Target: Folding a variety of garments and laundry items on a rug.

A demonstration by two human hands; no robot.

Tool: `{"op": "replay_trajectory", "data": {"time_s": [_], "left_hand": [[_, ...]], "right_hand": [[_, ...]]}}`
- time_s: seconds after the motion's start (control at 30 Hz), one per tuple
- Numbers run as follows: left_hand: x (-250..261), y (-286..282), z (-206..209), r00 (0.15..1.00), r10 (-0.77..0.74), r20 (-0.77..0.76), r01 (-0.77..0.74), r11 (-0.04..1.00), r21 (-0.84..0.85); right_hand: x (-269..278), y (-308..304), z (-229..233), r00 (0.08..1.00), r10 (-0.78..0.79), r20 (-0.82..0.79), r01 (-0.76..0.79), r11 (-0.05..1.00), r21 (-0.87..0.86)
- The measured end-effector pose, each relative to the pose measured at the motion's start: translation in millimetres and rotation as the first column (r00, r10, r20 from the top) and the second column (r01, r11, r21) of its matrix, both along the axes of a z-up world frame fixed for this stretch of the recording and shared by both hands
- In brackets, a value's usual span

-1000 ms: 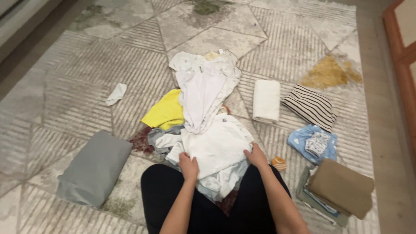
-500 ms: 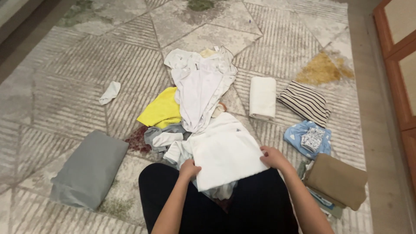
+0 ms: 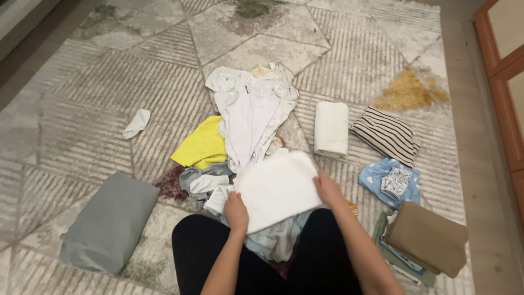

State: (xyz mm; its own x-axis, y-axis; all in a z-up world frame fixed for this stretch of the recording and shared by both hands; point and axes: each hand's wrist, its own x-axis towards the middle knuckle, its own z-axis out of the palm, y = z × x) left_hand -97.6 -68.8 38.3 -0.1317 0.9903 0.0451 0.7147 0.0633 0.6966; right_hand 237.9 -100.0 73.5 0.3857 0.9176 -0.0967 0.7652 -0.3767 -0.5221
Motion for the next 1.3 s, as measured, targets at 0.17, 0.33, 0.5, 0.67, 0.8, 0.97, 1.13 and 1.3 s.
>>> {"op": "replay_trajectory", "data": {"time_s": [0.17,0.33,0.5,0.67,0.8,0.97,1.13,1.3], "left_hand": [[5,-5,-29,0.994,0.104,-0.010,-0.105,0.992,-0.066],[-3,-40,-26,0.976,0.146,0.161,-0.107,0.968,-0.228],[-24,-64,4,0.852,-0.346,0.392,0.489,0.792,-0.365],[-16,0,57,0.798,-0.309,0.517,0.299,0.948,0.105],[13,70,154,0.867,-0.279,0.414,0.089,0.902,0.422],[28,143,248,0.914,-0.142,0.380,0.017,0.949,0.314],[26,161,301,0.918,-0.286,0.275,0.020,0.726,0.688],[14,121,251,0.883,-0.296,0.364,0.010,0.788,0.616]], "right_hand": [[32,-22,-86,0.963,-0.009,-0.271,-0.022,0.993,-0.112],[44,-59,-46,0.844,0.091,-0.529,-0.140,0.989,-0.053],[58,-66,-44,0.799,0.164,-0.579,-0.257,0.963,-0.082],[24,-14,56,0.918,0.089,-0.386,-0.011,0.980,0.200],[16,49,103,0.995,0.017,-0.102,0.028,0.904,0.426],[19,109,163,0.999,-0.041,-0.008,0.038,0.780,0.625],[8,117,225,0.977,-0.149,-0.153,0.213,0.732,0.647],[22,94,163,0.951,0.074,-0.300,0.153,0.730,0.666]]}}
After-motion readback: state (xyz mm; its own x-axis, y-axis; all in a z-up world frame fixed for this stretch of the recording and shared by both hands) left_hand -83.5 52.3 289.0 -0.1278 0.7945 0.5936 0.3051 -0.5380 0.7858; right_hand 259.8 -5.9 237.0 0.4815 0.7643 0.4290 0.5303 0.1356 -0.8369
